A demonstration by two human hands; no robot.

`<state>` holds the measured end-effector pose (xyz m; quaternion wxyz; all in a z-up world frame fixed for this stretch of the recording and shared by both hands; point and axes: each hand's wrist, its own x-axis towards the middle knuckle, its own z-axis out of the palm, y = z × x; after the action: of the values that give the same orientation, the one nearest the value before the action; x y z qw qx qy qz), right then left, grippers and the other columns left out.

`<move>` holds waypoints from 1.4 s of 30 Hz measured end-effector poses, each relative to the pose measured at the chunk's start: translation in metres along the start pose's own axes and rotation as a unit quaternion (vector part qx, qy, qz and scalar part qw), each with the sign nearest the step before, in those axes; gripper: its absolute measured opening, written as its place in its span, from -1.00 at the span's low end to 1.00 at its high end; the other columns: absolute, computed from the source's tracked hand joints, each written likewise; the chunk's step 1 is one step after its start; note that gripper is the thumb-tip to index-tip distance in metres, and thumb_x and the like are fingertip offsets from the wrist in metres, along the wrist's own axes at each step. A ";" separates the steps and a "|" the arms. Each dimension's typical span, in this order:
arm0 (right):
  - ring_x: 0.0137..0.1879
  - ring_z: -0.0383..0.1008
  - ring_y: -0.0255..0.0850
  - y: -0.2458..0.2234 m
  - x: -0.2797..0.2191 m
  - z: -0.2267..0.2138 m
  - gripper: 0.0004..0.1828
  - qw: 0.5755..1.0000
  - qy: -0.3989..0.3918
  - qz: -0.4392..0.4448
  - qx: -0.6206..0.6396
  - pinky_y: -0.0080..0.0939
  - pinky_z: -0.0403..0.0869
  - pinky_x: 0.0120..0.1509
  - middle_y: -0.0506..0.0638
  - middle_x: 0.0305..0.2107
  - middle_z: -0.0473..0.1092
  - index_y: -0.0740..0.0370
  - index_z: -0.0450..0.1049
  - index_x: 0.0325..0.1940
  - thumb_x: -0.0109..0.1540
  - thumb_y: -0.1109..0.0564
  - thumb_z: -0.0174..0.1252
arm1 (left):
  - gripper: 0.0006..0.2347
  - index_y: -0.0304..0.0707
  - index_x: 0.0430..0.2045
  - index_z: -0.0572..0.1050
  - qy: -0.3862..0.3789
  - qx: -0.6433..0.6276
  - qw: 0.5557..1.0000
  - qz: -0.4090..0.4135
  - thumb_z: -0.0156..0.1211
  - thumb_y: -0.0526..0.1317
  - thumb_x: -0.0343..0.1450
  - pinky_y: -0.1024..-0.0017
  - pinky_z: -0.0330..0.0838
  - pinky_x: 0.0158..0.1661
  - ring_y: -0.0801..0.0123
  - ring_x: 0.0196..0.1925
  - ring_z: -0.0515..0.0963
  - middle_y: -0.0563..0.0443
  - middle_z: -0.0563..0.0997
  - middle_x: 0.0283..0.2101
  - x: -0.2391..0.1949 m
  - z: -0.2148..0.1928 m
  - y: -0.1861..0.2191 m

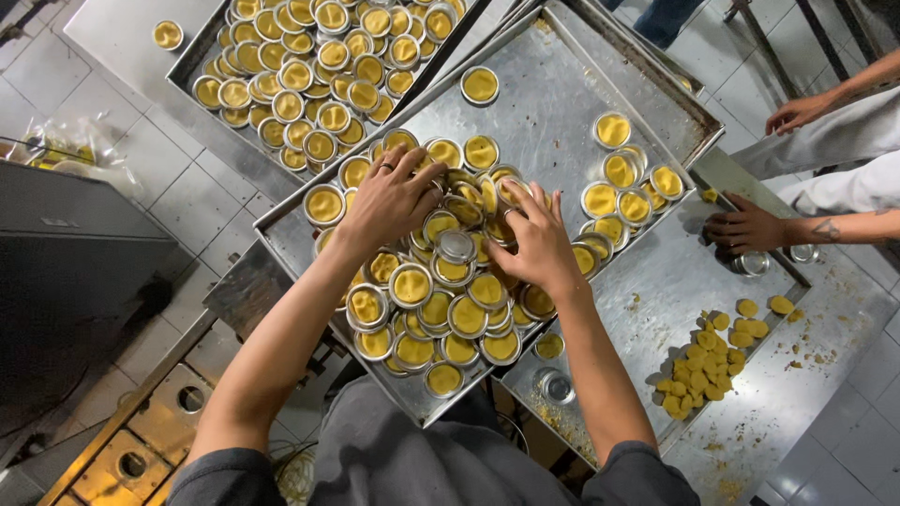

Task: The person places small, round yellow dough portions into metal cups and arranges them on a conveyor belt. They also handle trays filled with these cups, stacking and organizing them on a stainless steel table in a commercial kitchen.

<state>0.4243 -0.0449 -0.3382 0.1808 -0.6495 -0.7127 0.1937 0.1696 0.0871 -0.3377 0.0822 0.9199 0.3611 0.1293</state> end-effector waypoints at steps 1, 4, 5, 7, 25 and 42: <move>0.54 0.23 0.30 -0.002 -0.003 -0.002 -0.48 1.000 0.007 -0.014 -0.001 0.66 0.09 0.54 0.09 0.43 0.30 0.20 0.60 -0.01 0.17 -0.24 0.31 | -0.65 0.10 0.21 0.49 0.009 0.006 1.000 -0.003 0.07 0.07 0.56 -0.07 0.33 0.30 -0.19 0.37 0.44 -0.15 0.49 0.21 -0.005 -0.004 0.002; 0.36 0.48 0.16 0.004 -0.018 0.002 -0.58 0.998 0.047 -0.015 -0.030 0.63 0.25 0.46 0.09 0.19 0.48 0.08 0.60 0.11 0.30 -0.18 0.21 | -0.68 0.10 0.20 0.55 -0.005 -0.017 0.999 -0.037 -0.01 0.05 0.63 -0.11 0.33 0.27 -0.26 0.34 0.46 -0.21 0.54 0.15 -0.017 -0.029 0.004; 0.36 0.48 0.16 -0.002 -0.026 -0.010 -0.58 0.998 0.046 -0.015 -0.030 0.63 0.25 0.46 0.09 0.19 0.48 0.08 0.60 0.11 0.30 -0.18 0.21 | -0.68 0.10 0.20 0.55 -0.006 -0.018 0.999 -0.037 -0.01 0.05 0.63 -0.11 0.33 0.27 -0.26 0.34 0.46 -0.21 0.54 0.15 -0.025 -0.031 0.000; -0.09 0.64 0.04 -0.015 -0.040 -0.034 -0.82 0.986 0.159 0.042 -0.008 0.05 0.56 0.02 -0.01 -0.28 0.56 0.07 0.63 -0.01 0.37 0.02 0.23 | -0.67 0.01 0.19 0.52 0.038 -0.039 0.996 -0.071 0.01 0.10 0.65 -0.05 0.43 0.15 -0.25 0.28 0.51 -0.19 0.50 0.17 -0.043 -0.038 -0.008; 0.08 0.55 0.38 -0.073 -0.016 -0.010 -0.31 0.988 -0.001 0.066 0.139 0.31 0.40 0.27 0.41 -0.16 0.53 0.36 0.50 0.12 0.09 -0.13 0.49 | -0.55 -0.23 0.17 0.41 0.010 -0.023 0.984 -0.175 0.28 -0.01 0.46 0.03 0.58 -0.17 -0.23 -0.17 0.64 -0.28 0.42 0.05 -0.177 -0.060 0.020; 0.07 0.53 0.03 -0.087 -0.061 0.001 -0.69 0.985 0.054 -0.159 0.031 0.08 0.48 0.21 0.05 -0.14 0.49 -0.08 0.71 0.02 0.20 -0.06 0.37 | -0.41 -0.17 0.17 0.34 -0.077 0.012 0.938 -0.339 -0.24 0.37 0.60 -0.20 -0.23 0.30 -0.19 0.29 0.45 -0.27 0.64 -0.26 -0.190 -0.030 0.023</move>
<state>0.3549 -0.1122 -0.2950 0.2673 -0.5315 -0.7898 0.1491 0.0407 -0.0580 -0.3372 0.1378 0.7513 0.6451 0.0178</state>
